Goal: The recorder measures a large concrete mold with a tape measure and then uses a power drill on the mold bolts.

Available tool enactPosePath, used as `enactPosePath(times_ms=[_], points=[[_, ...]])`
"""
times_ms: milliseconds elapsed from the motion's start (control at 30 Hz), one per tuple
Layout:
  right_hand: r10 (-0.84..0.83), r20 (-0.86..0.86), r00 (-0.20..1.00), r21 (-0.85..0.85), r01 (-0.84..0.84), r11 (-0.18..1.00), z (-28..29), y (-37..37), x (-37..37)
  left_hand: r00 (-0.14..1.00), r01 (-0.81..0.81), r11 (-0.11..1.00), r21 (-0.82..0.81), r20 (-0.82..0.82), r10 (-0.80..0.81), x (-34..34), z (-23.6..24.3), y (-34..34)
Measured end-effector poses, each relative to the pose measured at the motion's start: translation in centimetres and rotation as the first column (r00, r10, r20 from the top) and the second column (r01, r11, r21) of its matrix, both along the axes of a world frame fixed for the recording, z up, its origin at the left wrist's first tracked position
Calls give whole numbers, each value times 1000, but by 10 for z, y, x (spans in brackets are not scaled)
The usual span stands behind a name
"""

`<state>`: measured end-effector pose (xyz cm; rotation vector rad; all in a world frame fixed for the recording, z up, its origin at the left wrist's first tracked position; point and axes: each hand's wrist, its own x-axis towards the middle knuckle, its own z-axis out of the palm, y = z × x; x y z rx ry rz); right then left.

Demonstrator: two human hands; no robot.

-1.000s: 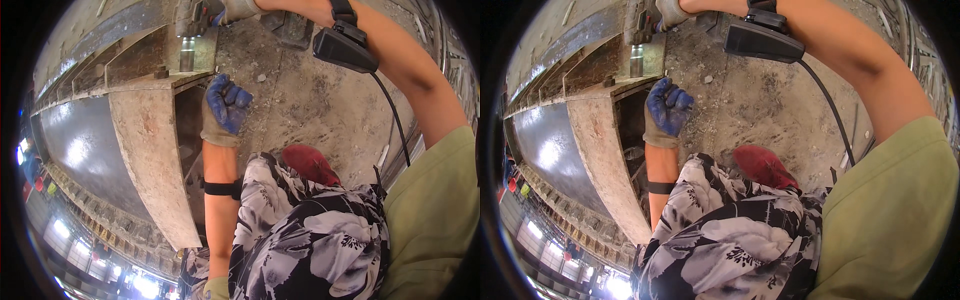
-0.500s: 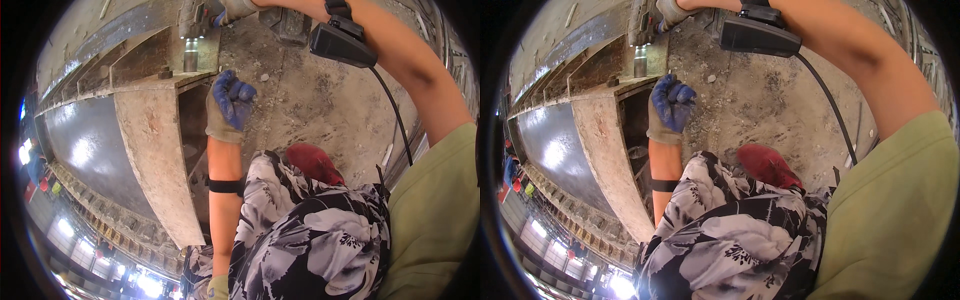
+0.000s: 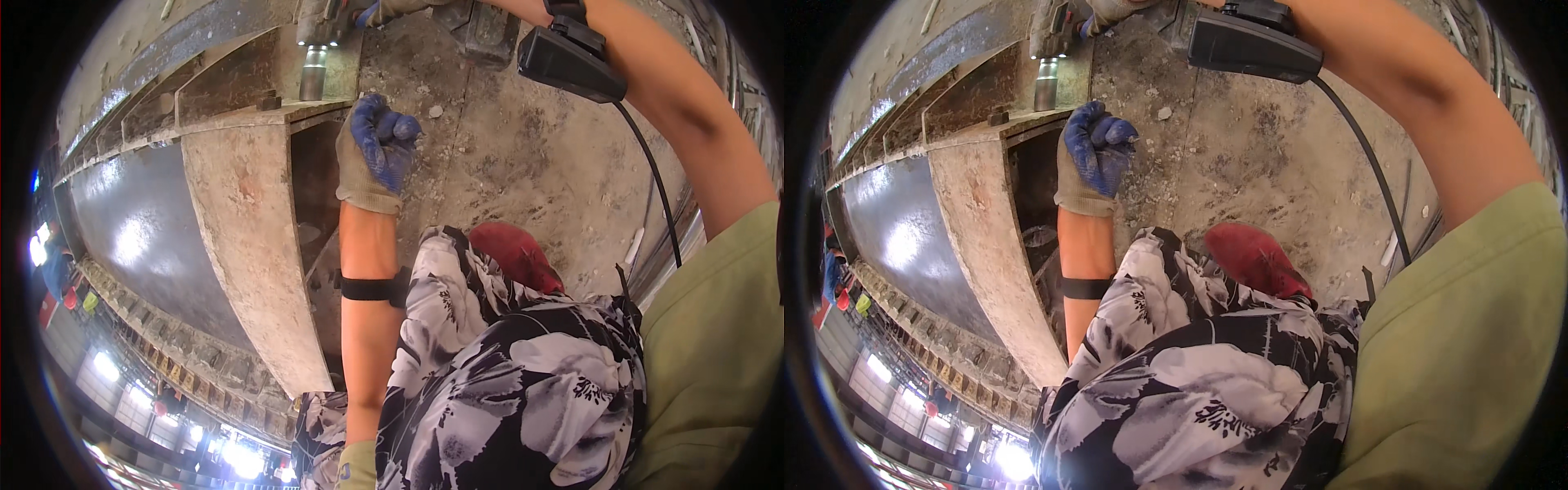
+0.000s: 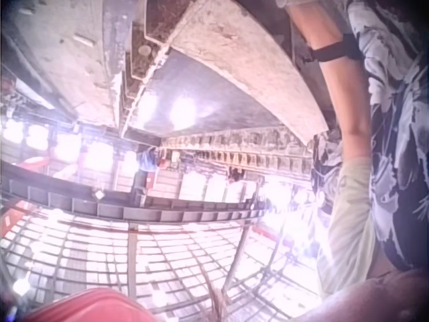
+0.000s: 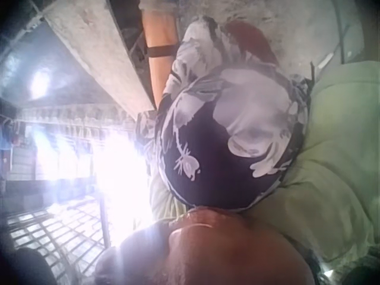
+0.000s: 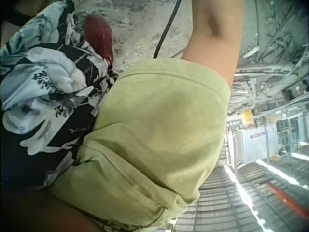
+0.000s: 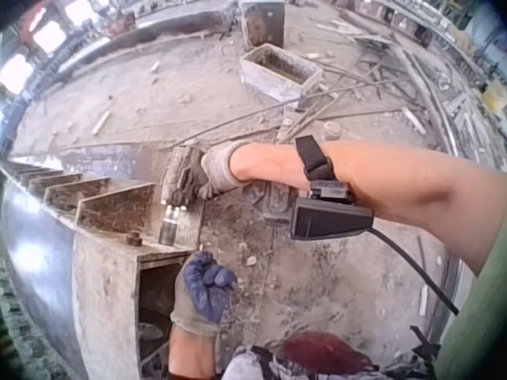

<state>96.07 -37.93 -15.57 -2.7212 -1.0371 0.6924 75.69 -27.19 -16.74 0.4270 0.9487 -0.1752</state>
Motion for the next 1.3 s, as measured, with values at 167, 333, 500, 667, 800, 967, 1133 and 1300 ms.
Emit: enactPosePath(times_ms=[167,333,500,667,800,967,1133,1300], points=[[0,6,1000,-8,0,1000,3,-1,-1,998,-3,1000,8,57,3,-1,-5,-1],[-4,13,1000,-13,4,1000,2,-3,-1,999,-12,1000,26,47,11,-2,-6,-2],[5,25,1000,-2,-5,1000,5,-2,0,999,-29,999,-17,40,30,0,-2,-1],[-43,50,998,-10,44,999,5,-6,-3,999,-16,1000,10,46,16,-3,-2,-2],[-10,29,1000,39,9,999,3,-4,-3,995,1,1000,26,99,-3,-4,-7,0],[-11,-20,1000,-75,9,997,13,10,-6,997,9,1000,-25,79,-7,-5,-9,5],[24,-20,999,-137,-27,990,31,13,-3,999,7,997,-75,49,-3,-2,-9,8],[-7,-78,997,-166,-6,986,36,15,0,998,-7,998,-58,60,10,-4,-8,4]])
